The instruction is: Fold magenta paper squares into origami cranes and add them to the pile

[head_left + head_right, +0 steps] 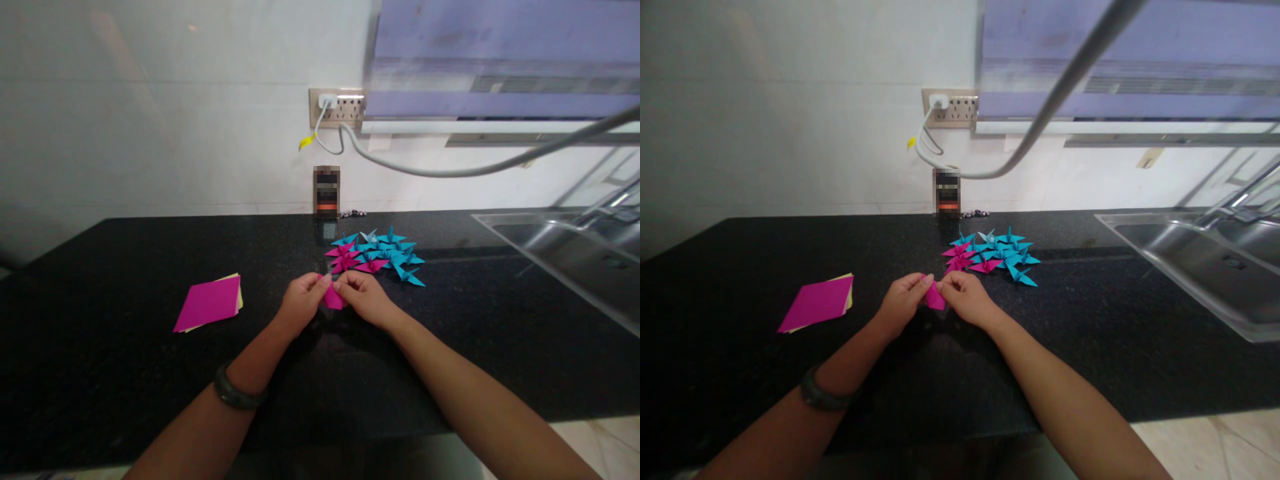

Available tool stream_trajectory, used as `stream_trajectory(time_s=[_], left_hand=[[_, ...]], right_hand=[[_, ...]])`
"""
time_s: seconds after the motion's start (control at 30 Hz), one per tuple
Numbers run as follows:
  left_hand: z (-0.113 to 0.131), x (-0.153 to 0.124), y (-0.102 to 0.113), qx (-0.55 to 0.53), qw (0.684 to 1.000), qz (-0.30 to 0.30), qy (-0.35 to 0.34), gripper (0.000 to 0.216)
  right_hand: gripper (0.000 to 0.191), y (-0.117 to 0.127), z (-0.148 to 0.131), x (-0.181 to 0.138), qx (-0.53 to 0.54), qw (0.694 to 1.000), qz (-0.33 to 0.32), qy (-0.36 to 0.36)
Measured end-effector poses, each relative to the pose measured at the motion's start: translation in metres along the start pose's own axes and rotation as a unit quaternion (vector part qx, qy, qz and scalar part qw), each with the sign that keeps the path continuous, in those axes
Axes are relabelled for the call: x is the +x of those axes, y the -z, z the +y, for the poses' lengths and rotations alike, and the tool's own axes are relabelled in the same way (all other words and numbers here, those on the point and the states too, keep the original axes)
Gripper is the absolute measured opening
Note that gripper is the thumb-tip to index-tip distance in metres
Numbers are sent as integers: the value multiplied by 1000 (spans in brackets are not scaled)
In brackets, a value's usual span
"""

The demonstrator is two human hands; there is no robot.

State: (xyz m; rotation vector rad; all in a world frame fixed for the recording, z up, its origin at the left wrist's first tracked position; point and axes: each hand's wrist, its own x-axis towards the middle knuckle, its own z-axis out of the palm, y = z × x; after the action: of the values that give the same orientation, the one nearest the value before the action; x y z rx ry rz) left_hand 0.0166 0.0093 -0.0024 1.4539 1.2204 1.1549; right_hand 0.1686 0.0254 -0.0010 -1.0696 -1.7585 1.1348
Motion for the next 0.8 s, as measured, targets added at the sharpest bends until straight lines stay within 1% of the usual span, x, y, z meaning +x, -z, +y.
stream_trajectory(time_s=[0.1,0.23,0.33,0.5,0.57,0.7,0.8], left_hand=[[0,0,0,-18,999,23,17,30],[0,2,-2,-96,993,52,51,28],[1,2,-4,-123,989,45,62,29],[6,-1,-4,-106,993,19,50,24],[6,-2,-3,-116,992,22,51,24],[3,-1,-3,-135,989,38,49,23],[1,1,-4,-139,988,46,49,22]], right_hand=[[26,-1,1,0,9,1000,-14,-10],[25,-1,3,0,31,998,-42,-19],[21,0,4,0,19,999,-34,-12],[21,0,2,0,4,1000,-12,-12],[22,0,1,-1,7,1000,-20,-15],[25,-2,3,-1,24,998,-60,-19],[24,-3,5,0,13,999,-36,-18]])
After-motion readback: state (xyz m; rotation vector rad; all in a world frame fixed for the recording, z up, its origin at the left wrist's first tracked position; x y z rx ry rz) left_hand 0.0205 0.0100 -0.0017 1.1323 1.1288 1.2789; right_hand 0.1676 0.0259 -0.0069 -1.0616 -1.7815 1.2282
